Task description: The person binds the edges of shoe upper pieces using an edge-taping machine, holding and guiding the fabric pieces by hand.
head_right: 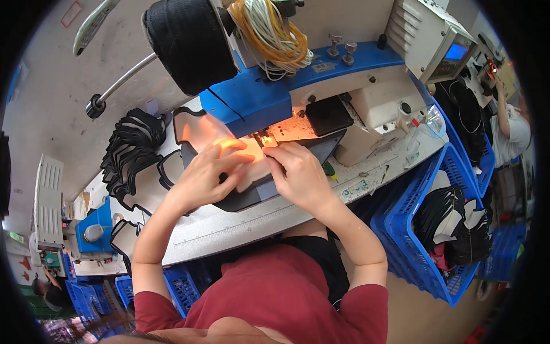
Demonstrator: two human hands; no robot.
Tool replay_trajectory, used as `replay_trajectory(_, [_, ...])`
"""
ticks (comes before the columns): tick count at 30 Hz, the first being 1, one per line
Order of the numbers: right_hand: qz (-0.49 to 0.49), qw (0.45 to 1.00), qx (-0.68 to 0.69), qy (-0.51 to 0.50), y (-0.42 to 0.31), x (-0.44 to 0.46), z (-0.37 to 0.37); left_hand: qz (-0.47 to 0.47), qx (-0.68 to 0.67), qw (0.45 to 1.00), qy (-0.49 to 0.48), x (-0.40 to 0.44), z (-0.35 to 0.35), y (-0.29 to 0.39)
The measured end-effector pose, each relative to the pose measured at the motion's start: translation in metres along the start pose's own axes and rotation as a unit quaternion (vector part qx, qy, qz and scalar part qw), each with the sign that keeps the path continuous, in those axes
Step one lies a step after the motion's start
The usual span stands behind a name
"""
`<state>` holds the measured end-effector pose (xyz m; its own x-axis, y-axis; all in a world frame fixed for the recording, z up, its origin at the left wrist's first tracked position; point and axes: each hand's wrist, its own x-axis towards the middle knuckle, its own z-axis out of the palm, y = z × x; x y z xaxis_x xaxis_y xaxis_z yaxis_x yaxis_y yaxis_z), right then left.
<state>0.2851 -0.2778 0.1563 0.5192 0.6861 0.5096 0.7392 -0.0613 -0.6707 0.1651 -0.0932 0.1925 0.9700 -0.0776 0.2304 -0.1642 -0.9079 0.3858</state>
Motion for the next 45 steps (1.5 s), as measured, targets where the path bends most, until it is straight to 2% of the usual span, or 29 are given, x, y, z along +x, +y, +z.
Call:
replay_trajectory(10, [-0.031,0.999,-0.025,0.022,0.003,-0.016,-0.010,0.062,-0.005,0.998,0.006,0.013,-0.004,-0.021])
replay_trajectory(19, [-0.019,0.999,0.001,0.039,0.003,-0.022,-0.014,0.048,0.040,0.996,-0.056,0.022,-0.018,-0.024])
replay_trajectory(22, [-0.020,0.999,-0.001,0.042,0.003,-0.023,-0.014,0.081,0.050,0.995,-0.015,0.022,-0.014,-0.032])
replay_trajectory(37, [-0.020,0.999,0.012,0.045,0.003,-0.024,-0.013,0.004,0.052,0.997,-0.060,0.028,-0.019,-0.041])
replay_trajectory(43, [-0.027,0.998,0.019,0.046,0.005,-0.024,-0.013,-0.052,0.076,0.994,-0.058,0.023,-0.019,-0.027])
replay_trajectory(45, [-0.028,0.998,0.021,0.046,0.004,-0.024,-0.013,-0.032,0.098,0.994,-0.027,0.017,-0.012,-0.027])
